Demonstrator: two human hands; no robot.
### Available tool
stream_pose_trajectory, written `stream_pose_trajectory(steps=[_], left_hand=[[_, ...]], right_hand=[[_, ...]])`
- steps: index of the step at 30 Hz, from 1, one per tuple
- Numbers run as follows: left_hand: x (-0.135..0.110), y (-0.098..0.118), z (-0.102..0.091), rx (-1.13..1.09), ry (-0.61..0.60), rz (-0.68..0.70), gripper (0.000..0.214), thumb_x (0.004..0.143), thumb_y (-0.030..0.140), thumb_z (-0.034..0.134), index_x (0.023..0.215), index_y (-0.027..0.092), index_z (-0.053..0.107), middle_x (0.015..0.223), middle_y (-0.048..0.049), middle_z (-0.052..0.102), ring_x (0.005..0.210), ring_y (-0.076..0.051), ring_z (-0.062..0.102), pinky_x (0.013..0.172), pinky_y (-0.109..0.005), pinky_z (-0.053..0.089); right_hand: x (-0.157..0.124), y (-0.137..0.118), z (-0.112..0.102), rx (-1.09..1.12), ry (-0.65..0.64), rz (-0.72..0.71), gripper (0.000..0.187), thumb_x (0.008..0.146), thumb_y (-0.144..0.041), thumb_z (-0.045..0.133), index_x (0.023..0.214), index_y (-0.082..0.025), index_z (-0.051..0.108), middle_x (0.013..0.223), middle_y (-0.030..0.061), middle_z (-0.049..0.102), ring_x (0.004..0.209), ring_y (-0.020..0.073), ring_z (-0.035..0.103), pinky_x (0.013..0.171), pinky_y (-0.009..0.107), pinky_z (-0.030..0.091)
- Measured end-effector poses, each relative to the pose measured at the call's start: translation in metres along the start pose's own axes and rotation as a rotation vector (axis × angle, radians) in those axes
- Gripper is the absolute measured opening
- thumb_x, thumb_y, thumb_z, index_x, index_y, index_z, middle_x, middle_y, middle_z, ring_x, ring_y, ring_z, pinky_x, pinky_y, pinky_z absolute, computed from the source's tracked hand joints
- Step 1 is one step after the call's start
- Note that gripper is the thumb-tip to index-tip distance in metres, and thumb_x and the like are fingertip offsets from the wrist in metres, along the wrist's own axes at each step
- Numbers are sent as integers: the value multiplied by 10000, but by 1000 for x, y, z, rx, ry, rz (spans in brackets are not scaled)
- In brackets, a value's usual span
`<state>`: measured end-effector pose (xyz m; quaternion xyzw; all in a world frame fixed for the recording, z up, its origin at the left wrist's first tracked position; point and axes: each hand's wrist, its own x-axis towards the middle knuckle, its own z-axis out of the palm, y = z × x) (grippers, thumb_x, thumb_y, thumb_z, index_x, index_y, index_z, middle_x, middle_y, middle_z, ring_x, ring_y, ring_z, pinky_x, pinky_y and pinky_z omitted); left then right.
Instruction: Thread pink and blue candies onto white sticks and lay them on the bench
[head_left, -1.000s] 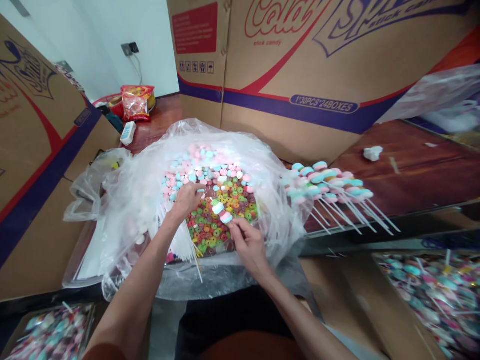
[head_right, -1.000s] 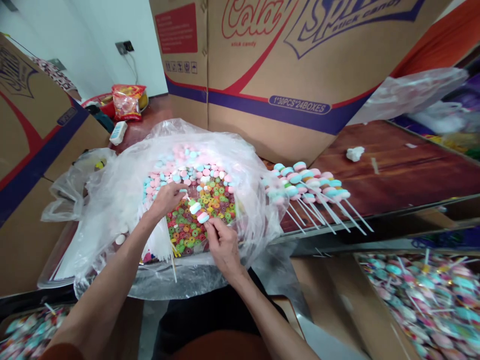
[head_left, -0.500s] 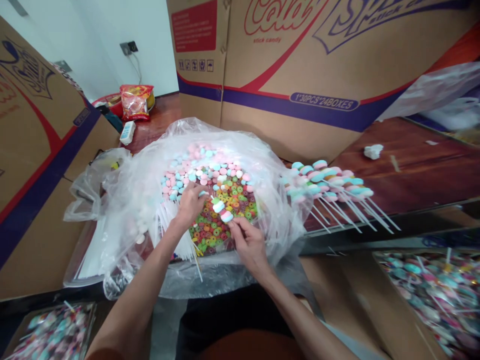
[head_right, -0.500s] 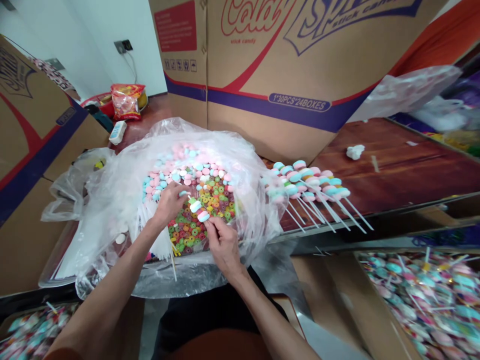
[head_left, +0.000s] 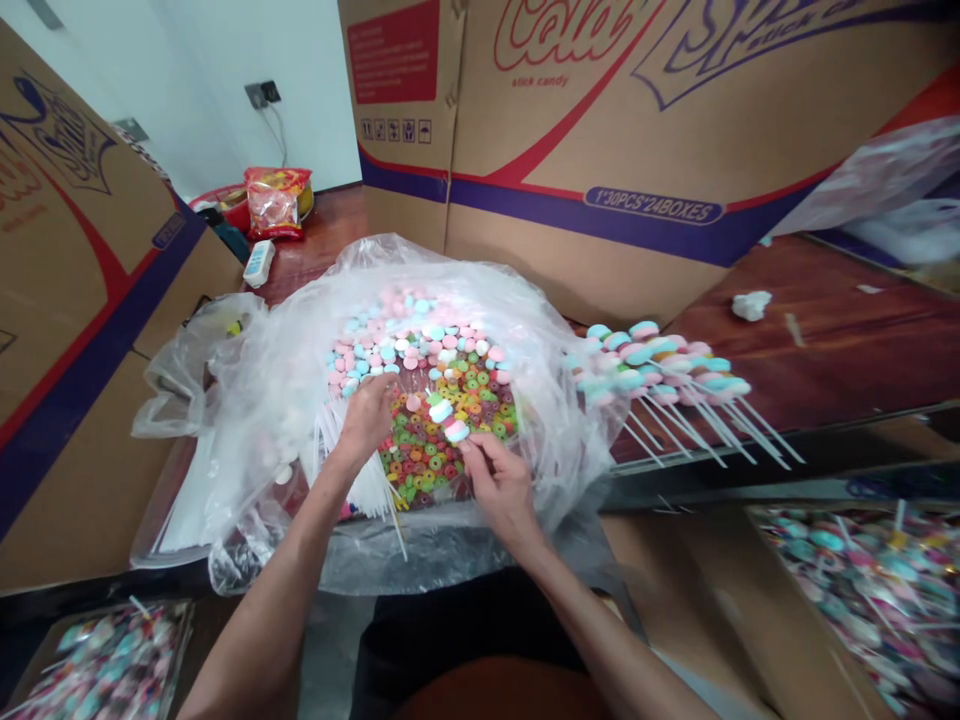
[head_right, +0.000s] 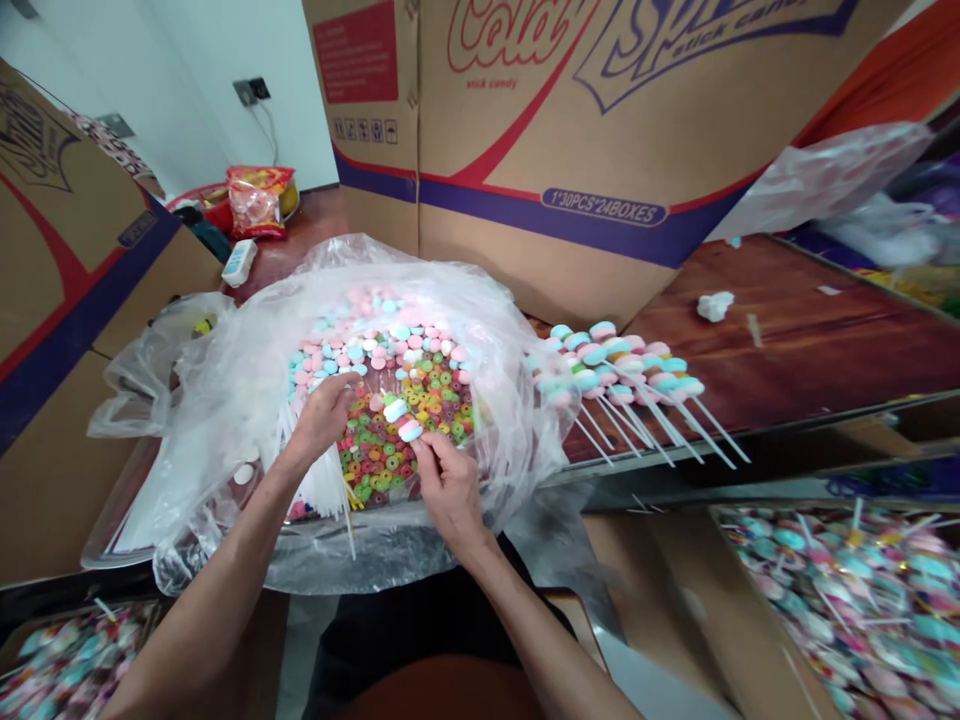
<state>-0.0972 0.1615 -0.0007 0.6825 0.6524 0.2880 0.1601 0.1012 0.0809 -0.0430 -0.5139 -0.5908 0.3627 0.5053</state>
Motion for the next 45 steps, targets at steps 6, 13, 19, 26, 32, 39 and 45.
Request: stream_pose_trajectory(steps=[6, 13, 19, 26, 32, 39, 45], left_hand=[[-8, 6, 6, 58, 142, 41, 335, 846, 96, 507, 1144, 161, 646, 1068, -114, 671, 975, -227, 642, 875, -342, 514], [-20, 16, 18, 129, 149, 190, 242, 930, 161, 487, 1081, 197, 673, 1055, -92, 675, 978, -209, 641, 876, -312, 500], [-22, 9, 27, 93, 103, 244, 280, 947, 139, 443, 1116, 168, 664, 1085, -118, 640, 1016, -209, 615, 907, -324, 502], [-18, 7, 27, 83, 36, 218, 286, 907, 134, 510, 1141, 202, 660, 1047, -90, 653, 1004, -215, 616, 902, -335, 500], [-11, 4, 29, -67, 65, 82, 291, 898, 168, 503, 1125, 196, 684, 1011, -91, 695, 954, -218, 631, 874, -341, 498], [-14, 6, 24, -826, 71, -207, 263, 786, 345, 657, 973, 165, 701, 849, -29, 715, 743, -143, 636, 706, -260, 505], [-18, 19, 26, -899, 139, -240, 252, 755, 338, 689, 931, 158, 694, 833, -31, 715, 709, -122, 618, 671, -240, 494]], right_hand=[[0, 2, 0, -5, -9, -9, 212, 972, -338, 515, 865, -197, 632, 620, -35, 477, 549, 119, 427, 525, 230, 352], [0, 0, 0, -3, -17, -13, 228, 976, -345, 503, 842, -202, 618, 622, -32, 481, 553, 122, 433, 530, 232, 359], [0, 0, 0, -12, -21, -9, 224, 976, -335, 500, 834, -201, 611, 609, -40, 471, 535, 114, 417, 530, 232, 349], [0, -1, 0, -15, -24, -11, 231, 979, -335, 497, 822, -202, 602, 615, -38, 463, 548, 117, 415, 535, 231, 349], [1, 0, 0, -3, -36, -3, 228, 978, -353, 505, 837, -206, 609, 627, -30, 484, 562, 125, 436, 532, 230, 358], [2, -3, -1, -51, -70, -26, 220, 971, -329, 516, 828, -202, 625, 606, -33, 478, 551, 126, 435, 521, 231, 336], [2, -2, 0, -81, -85, -32, 221, 978, -320, 508, 842, -200, 634, 609, -31, 500, 547, 127, 443, 527, 235, 339]])
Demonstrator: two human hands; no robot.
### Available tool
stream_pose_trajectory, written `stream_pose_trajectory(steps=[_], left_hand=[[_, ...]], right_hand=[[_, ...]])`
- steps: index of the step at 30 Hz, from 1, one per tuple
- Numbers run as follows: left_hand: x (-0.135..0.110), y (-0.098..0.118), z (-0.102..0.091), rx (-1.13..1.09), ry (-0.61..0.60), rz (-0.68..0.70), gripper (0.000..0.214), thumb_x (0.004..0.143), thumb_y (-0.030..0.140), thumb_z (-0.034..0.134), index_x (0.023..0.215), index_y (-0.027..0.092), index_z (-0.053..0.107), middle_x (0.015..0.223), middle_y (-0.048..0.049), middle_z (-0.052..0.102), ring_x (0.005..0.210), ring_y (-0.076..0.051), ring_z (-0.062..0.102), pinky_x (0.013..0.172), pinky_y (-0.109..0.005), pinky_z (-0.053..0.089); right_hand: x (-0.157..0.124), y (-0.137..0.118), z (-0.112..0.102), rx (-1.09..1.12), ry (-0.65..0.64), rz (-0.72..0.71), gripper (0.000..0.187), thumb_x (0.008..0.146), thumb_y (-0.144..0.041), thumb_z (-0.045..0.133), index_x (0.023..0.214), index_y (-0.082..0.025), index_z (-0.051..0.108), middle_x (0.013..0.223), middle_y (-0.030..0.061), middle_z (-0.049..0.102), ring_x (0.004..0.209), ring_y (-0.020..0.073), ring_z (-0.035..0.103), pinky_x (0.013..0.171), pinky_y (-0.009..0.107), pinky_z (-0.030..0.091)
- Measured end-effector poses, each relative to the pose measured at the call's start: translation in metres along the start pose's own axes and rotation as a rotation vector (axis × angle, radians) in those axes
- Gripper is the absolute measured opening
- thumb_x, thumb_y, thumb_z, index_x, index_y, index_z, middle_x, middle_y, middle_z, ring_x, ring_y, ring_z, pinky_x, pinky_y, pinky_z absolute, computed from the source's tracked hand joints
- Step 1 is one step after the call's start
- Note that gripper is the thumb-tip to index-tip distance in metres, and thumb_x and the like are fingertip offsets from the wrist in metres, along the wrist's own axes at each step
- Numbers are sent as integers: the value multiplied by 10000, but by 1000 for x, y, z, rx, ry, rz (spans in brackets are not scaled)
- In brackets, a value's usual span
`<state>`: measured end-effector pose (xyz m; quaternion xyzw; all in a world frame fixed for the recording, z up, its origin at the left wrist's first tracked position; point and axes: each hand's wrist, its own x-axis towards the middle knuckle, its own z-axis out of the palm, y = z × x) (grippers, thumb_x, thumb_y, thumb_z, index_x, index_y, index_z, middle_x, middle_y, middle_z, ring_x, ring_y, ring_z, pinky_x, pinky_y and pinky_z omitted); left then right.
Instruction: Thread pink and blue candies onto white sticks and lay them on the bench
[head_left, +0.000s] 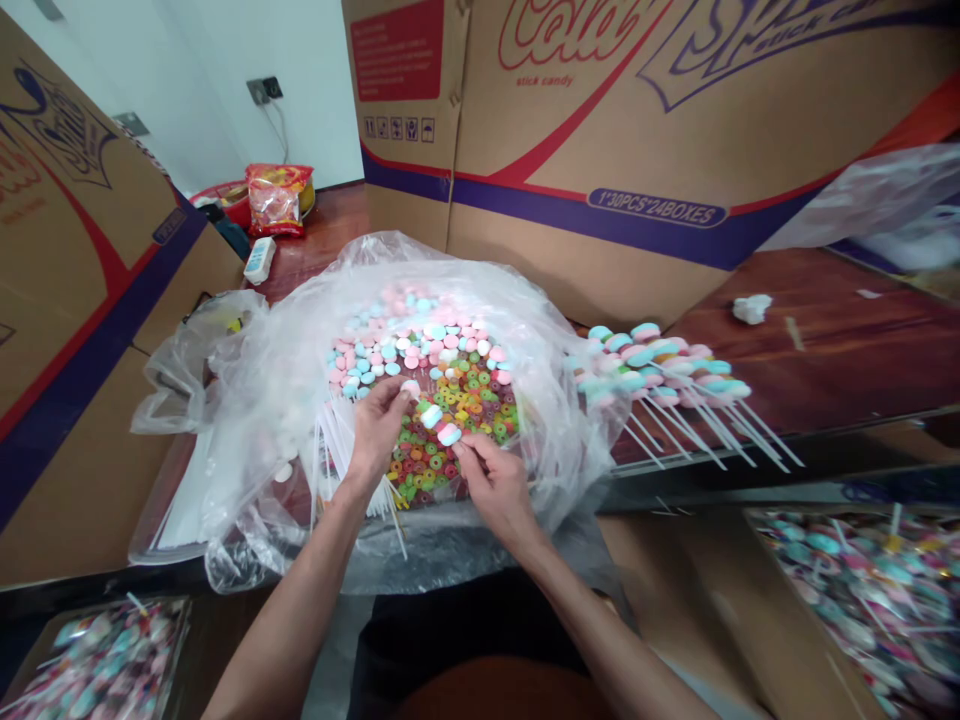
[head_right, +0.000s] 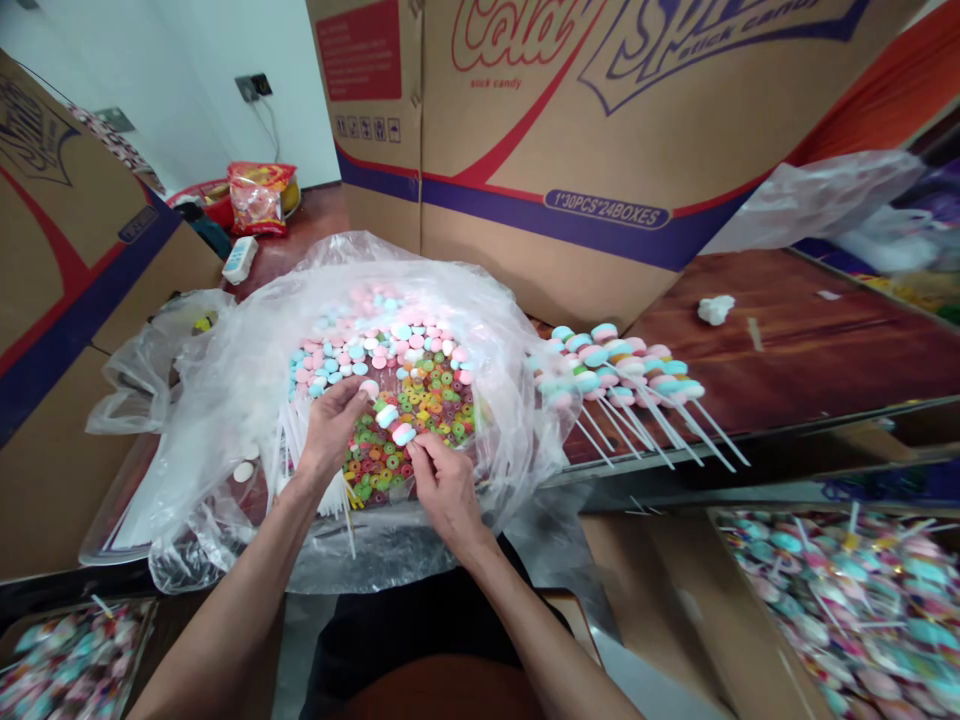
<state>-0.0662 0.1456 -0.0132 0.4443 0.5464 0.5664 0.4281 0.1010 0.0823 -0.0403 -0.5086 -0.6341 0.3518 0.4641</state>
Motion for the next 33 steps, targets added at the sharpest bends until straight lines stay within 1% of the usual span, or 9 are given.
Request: stream_pose_trajectory(steps=[5, 9, 13, 15, 17, 25, 28, 30, 33], left_hand=[[-5, -2, 4, 4, -10, 38, 230, 780, 316, 677, 950, 161, 671, 854, -32, 694, 759, -133, 624, 689, -242, 495], [-5, -8, 1, 78, -15, 97, 227, 820, 288, 651, 1005, 157, 664, 897, -47, 699, 806, -143, 636, 737, -253, 500], [-6, -10, -3, 303, 10, 239, 245, 864, 222, 599, 1093, 173, 674, 991, -67, 690, 890, -164, 638, 819, -292, 505], [-7, -9, -5, 432, 11, 331, 243, 877, 190, 582, 1093, 182, 693, 991, -64, 676, 908, -170, 629, 841, -300, 499], [-10, -8, -5, 513, 12, 387, 229, 890, 182, 575, 1077, 185, 708, 961, -60, 665, 898, -175, 624, 835, -303, 498], [-20, -10, 2, 593, 22, 405, 219, 924, 200, 549, 1058, 195, 722, 942, -60, 682, 885, -180, 625, 807, -297, 503], [-22, -6, 4, 602, 20, 428, 244, 940, 256, 541, 1093, 200, 722, 959, -57, 680, 880, -178, 626, 808, -295, 502], [-23, -5, 5, 612, 17, 447, 260, 942, 305, 546, 1103, 206, 726, 997, -59, 685, 925, -187, 632, 850, -308, 500], [-23, -7, 7, 621, 17, 421, 290, 935, 353, 551, 1099, 199, 734, 999, -60, 693, 931, -196, 642, 862, -317, 503]], right_hand=[[1, 1, 1, -13, 2, -10, 227, 979, -312, 498, 834, -193, 626, 607, -35, 478, 544, 122, 431, 524, 235, 322], [3, -1, 1, -29, -11, -10, 242, 974, -311, 492, 805, -187, 615, 600, -42, 446, 539, 115, 411, 528, 233, 308], [5, -3, 0, -40, -44, 2, 252, 963, -310, 491, 778, -183, 604, 585, -51, 421, 528, 107, 386, 527, 236, 289], [7, -3, -1, -33, -57, 19, 253, 954, -309, 491, 759, -185, 593, 580, -52, 411, 527, 108, 376, 523, 238, 280], [8, -2, -1, -20, -58, 32, 251, 943, -308, 492, 745, -185, 585, 583, -49, 416, 530, 109, 372, 521, 239, 277], [6, -2, 3, -50, 18, 44, 245, 942, -303, 484, 763, -179, 597, 582, -47, 433, 519, 108, 389, 529, 243, 285], [6, -6, 3, -74, 34, 27, 251, 943, -280, 466, 747, -179, 585, 595, -38, 450, 537, 110, 406, 537, 242, 287], [7, -8, 3, -73, 34, 22, 253, 940, -270, 462, 725, -183, 565, 592, -39, 445, 541, 109, 408, 540, 241, 284], [7, -10, 2, -53, 46, 18, 256, 939, -263, 459, 705, -188, 532, 599, -40, 441, 546, 106, 399, 542, 238, 281]])
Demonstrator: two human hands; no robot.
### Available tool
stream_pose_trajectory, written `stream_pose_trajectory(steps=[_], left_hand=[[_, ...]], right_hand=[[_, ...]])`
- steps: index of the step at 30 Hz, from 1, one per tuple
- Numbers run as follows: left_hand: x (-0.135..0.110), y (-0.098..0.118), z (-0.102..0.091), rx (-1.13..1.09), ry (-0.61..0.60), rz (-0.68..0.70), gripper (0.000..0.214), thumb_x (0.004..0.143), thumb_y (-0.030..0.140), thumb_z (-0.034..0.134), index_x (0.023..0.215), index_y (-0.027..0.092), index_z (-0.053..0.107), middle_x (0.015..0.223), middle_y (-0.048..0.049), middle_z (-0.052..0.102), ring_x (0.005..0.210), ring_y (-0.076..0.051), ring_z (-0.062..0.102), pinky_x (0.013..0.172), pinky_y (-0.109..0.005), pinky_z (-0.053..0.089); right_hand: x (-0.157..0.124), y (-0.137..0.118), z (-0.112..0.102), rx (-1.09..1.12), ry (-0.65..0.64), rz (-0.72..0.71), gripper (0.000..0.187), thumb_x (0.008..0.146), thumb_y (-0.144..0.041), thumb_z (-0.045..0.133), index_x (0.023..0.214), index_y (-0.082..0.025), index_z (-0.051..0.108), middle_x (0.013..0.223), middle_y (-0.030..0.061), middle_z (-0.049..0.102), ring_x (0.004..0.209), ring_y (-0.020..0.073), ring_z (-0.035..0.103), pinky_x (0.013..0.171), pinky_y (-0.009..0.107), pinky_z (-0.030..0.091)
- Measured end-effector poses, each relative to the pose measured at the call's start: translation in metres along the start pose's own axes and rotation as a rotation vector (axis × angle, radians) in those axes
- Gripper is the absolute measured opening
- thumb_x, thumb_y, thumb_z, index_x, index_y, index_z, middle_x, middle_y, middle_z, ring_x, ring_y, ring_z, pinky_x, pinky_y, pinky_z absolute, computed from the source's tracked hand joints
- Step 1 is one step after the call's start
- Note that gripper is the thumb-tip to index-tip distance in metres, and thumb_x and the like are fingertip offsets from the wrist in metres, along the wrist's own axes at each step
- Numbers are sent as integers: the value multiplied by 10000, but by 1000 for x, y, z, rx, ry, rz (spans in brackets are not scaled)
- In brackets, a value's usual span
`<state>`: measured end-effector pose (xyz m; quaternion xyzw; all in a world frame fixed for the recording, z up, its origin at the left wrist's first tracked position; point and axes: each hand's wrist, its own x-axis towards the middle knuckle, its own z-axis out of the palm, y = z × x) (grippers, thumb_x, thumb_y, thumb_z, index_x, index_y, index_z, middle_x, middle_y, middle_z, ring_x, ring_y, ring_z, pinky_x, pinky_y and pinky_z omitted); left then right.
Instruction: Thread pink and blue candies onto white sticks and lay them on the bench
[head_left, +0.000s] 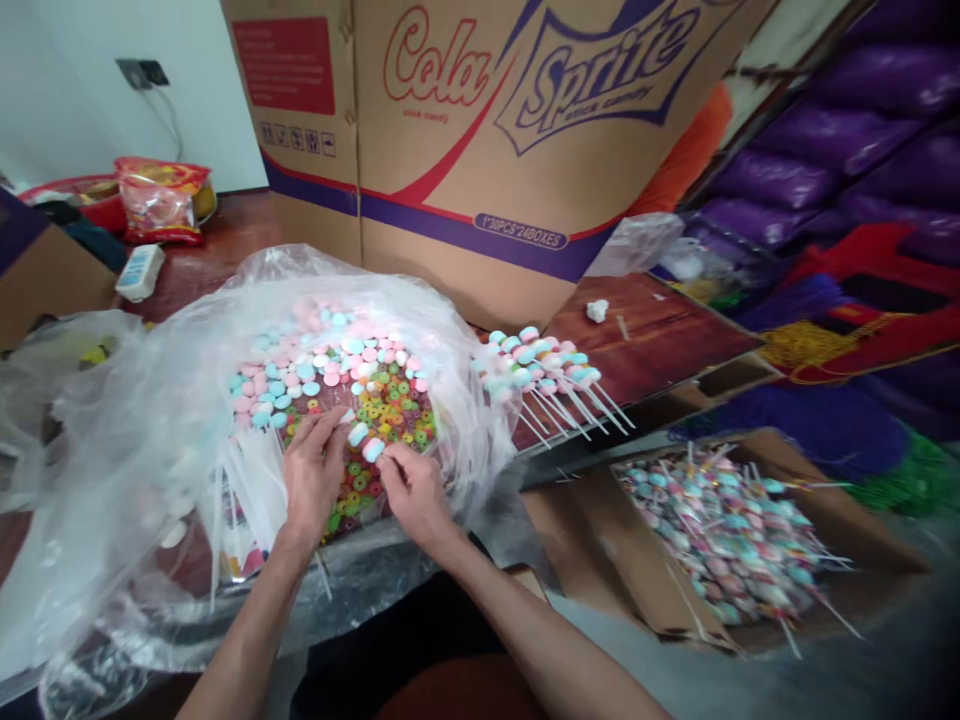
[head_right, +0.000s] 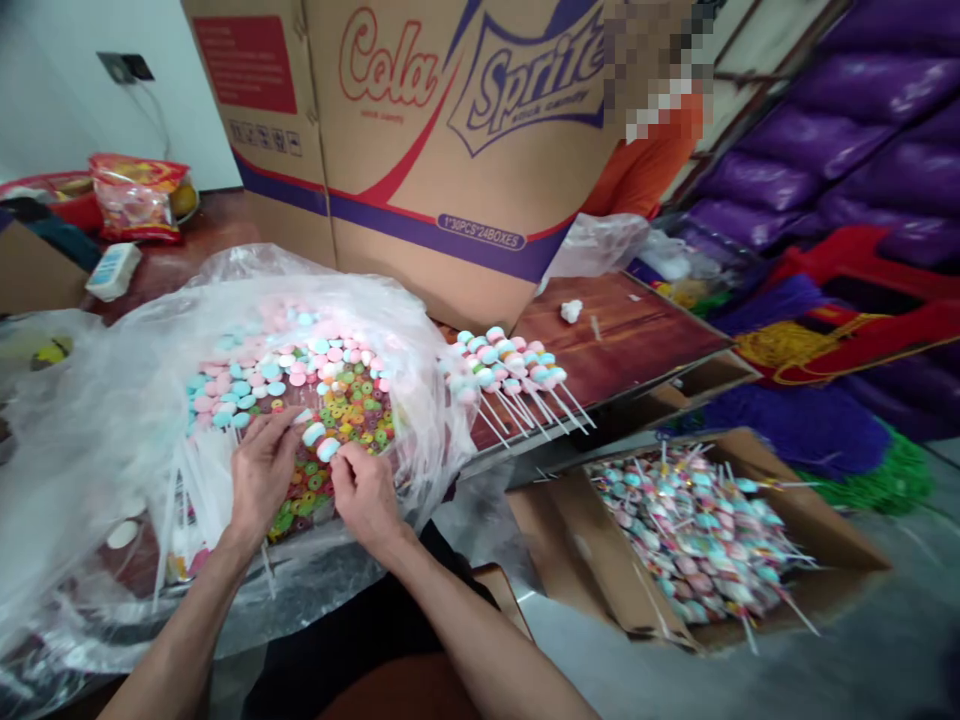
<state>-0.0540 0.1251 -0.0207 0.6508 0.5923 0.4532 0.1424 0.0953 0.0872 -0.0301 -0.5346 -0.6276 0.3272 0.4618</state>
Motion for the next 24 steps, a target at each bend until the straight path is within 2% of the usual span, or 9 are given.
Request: stream_pose_trajectory(steps=[5, 12, 16, 21, 24], left_hand=[[-8, 2, 9, -21, 14, -152, 343, 923, 428, 553, 1108, 210, 743, 1007, -57, 719, 879, -195, 663, 838, -322, 518], [-12, 5, 16, -92, -1, -211, 373, 890, 472, 559, 1054, 207, 763, 1083, -73, 747, 954, -224, 691, 905, -371, 536], [-12, 7, 19, -221, 12, -267, 349, 862, 442, 600, 1051, 194, 756, 1085, -77, 762, 1007, -238, 699, 982, -406, 527], [-10, 19, 10, -409, -1, -202, 415, 913, 409, 593, 1270, 206, 652, 1307, -91, 676, 1201, -221, 633, 1061, -380, 486], [-7, 25, 2, -355, -13, -118, 379, 922, 396, 594, 1244, 210, 664, 1276, -94, 678, 1186, -215, 634, 1022, -366, 511]], right_hand=[[-1, -1, 0, 17, 29, -23, 240, 937, -248, 449, 716, -190, 520, 605, -38, 431, 546, 110, 391, 541, 242, 277], [1, 2, 3, -24, 43, -26, 241, 932, -242, 444, 709, -192, 522, 613, -22, 475, 559, 120, 438, 563, 251, 298], [0, 5, 2, 37, 73, -18, 262, 954, -267, 437, 736, -187, 559, 640, -14, 507, 590, 126, 466, 584, 245, 331], [-5, 1, -12, 160, 31, 36, 275, 966, -308, 469, 763, -182, 606, 616, -27, 502, 575, 124, 476, 572, 232, 369], [-6, -5, -26, 154, 22, 19, 248, 962, -305, 494, 834, -178, 665, 656, -11, 555, 617, 138, 512, 599, 237, 404]])
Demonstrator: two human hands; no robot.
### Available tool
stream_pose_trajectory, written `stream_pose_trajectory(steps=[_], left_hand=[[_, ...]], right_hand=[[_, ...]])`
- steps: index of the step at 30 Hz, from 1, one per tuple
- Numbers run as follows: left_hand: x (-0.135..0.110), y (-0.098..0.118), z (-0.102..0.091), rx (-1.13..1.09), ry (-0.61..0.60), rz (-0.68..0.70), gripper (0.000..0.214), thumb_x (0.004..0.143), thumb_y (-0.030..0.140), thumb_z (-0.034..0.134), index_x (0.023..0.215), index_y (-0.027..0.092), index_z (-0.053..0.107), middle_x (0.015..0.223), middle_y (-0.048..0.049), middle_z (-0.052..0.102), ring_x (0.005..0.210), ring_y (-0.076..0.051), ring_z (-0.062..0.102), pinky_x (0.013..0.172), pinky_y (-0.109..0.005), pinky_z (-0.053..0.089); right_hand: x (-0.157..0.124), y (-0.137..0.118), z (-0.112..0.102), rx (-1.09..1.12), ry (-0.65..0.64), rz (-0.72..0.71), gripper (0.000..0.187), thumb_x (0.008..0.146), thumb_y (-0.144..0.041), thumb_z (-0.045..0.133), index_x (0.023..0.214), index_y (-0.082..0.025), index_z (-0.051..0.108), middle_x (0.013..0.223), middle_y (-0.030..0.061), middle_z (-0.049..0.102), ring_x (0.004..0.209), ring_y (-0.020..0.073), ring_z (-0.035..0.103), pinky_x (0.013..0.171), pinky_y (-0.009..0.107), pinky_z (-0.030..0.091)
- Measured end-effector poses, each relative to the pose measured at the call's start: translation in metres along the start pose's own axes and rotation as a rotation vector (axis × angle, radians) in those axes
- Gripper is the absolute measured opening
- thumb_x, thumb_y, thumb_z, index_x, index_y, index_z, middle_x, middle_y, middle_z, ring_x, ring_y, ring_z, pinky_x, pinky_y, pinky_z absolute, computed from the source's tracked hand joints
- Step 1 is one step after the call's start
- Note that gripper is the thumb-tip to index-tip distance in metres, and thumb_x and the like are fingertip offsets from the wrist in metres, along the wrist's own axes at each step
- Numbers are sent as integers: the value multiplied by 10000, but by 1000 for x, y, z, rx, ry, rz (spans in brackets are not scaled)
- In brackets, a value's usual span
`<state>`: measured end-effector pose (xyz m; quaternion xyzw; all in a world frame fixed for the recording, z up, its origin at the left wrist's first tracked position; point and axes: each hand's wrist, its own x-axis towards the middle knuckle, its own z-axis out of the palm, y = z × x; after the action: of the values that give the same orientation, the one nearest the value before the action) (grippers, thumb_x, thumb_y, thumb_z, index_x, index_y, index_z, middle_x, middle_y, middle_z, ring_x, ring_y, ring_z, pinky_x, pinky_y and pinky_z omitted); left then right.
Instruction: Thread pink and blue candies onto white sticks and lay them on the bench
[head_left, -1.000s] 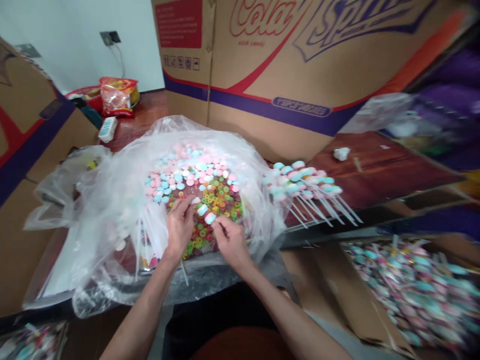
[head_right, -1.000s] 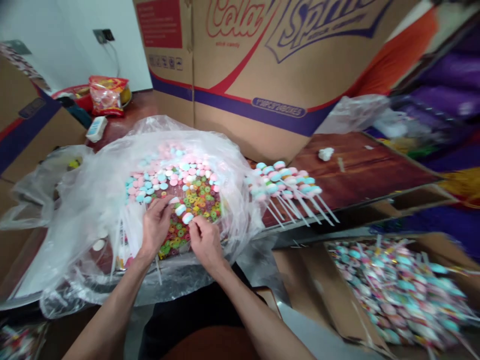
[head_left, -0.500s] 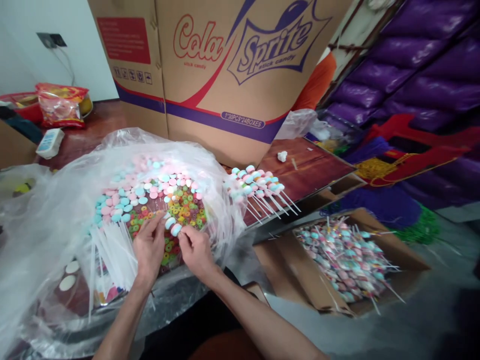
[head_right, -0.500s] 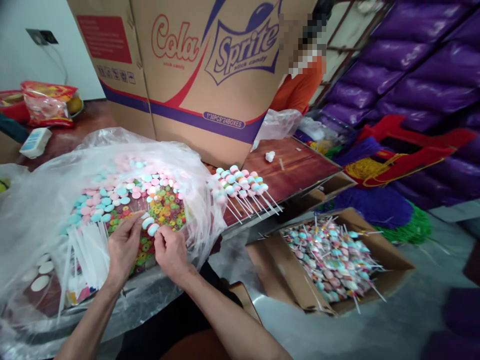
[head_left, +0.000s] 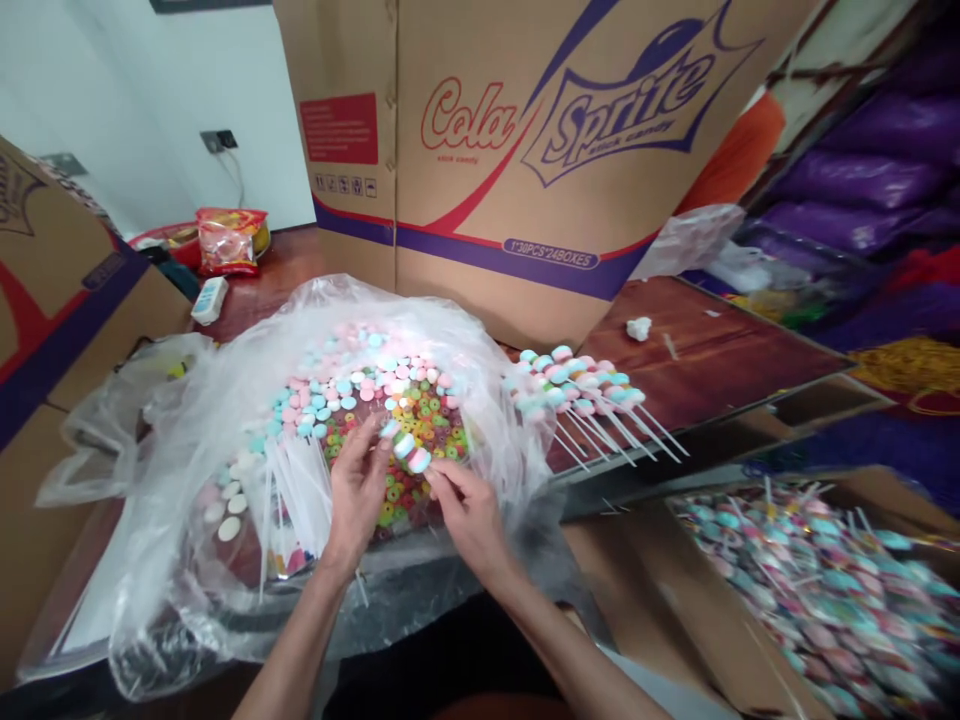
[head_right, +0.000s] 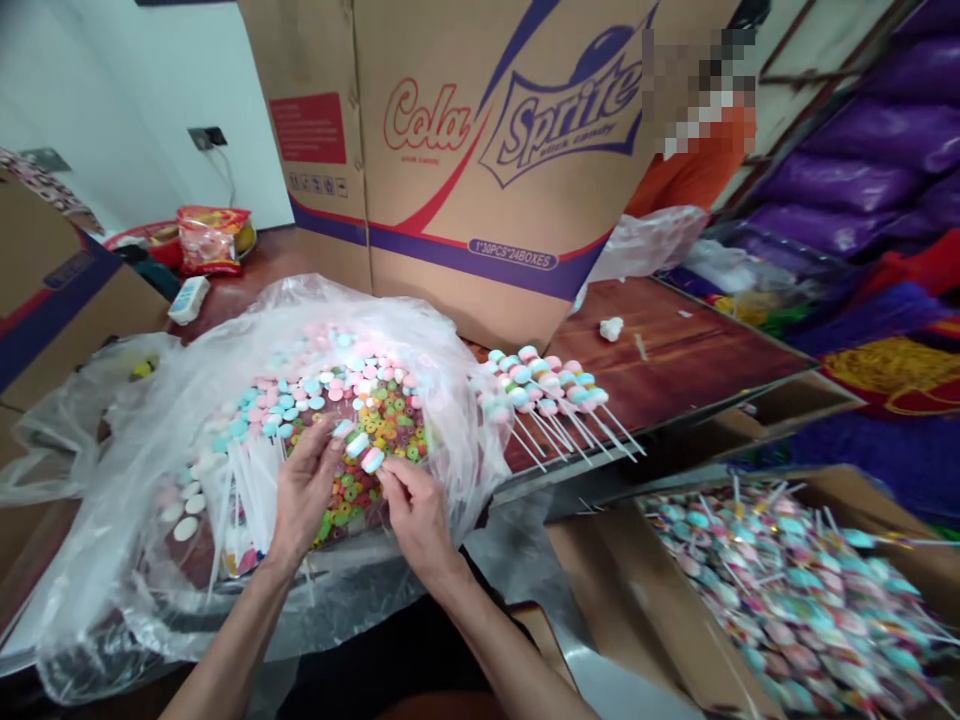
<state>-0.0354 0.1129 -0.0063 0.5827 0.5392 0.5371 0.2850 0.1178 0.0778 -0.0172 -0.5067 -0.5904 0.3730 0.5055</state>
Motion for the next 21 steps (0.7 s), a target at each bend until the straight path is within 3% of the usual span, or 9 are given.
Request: stream_pose_trajectory(steps=[3, 6, 11, 15, 18, 21], left_hand=[[2, 2, -2, 79, -29, 76, 318, 924, 403, 591, 1148, 212, 710, 1158, -90, 709, 1112, -217, 657, 968, -380, 542], [1, 2, 1, 114, -44, 128, 306, 918, 410, 591, 1113, 217, 726, 1122, -90, 722, 1073, -224, 671, 966, -394, 546], [-1, 9, 9, 106, -67, 43, 369, 867, 475, 631, 1117, 222, 729, 1155, -79, 737, 1094, -264, 681, 1040, -443, 513], [2, 14, 8, 52, -131, -44, 441, 835, 536, 636, 1148, 235, 713, 1112, -62, 759, 1082, -272, 696, 1055, -461, 510], [1, 13, 2, 89, -86, -112, 433, 786, 580, 657, 1042, 241, 741, 1091, -56, 768, 1103, -296, 689, 1100, -499, 469], [-3, 8, -10, 174, -24, -223, 431, 749, 613, 662, 1000, 274, 753, 1069, -29, 776, 1098, -314, 692, 1098, -529, 469]], right_hand=[[-1, -6, -11, -33, 19, -4, 228, 951, -299, 512, 879, -185, 695, 699, 8, 605, 651, 154, 546, 610, 246, 424], [-5, -10, -18, -63, 21, 6, 255, 955, -279, 496, 793, -188, 672, 708, 13, 622, 662, 153, 561, 619, 243, 432], [-9, -19, -41, -149, 28, -97, 250, 963, -233, 491, 792, -182, 665, 744, 9, 661, 688, 137, 595, 679, 228, 442], [-3, -23, -98, -271, 198, -116, 248, 962, -234, 489, 790, -180, 660, 744, 6, 652, 666, 128, 578, 658, 222, 427], [11, -13, -159, -432, 414, -61, 260, 961, -271, 472, 796, -183, 652, 691, -3, 609, 619, 133, 524, 627, 235, 404], [34, 9, -213, -661, 586, 59, 279, 962, -322, 456, 888, -181, 685, 741, 21, 657, 672, 160, 563, 668, 255, 411]])
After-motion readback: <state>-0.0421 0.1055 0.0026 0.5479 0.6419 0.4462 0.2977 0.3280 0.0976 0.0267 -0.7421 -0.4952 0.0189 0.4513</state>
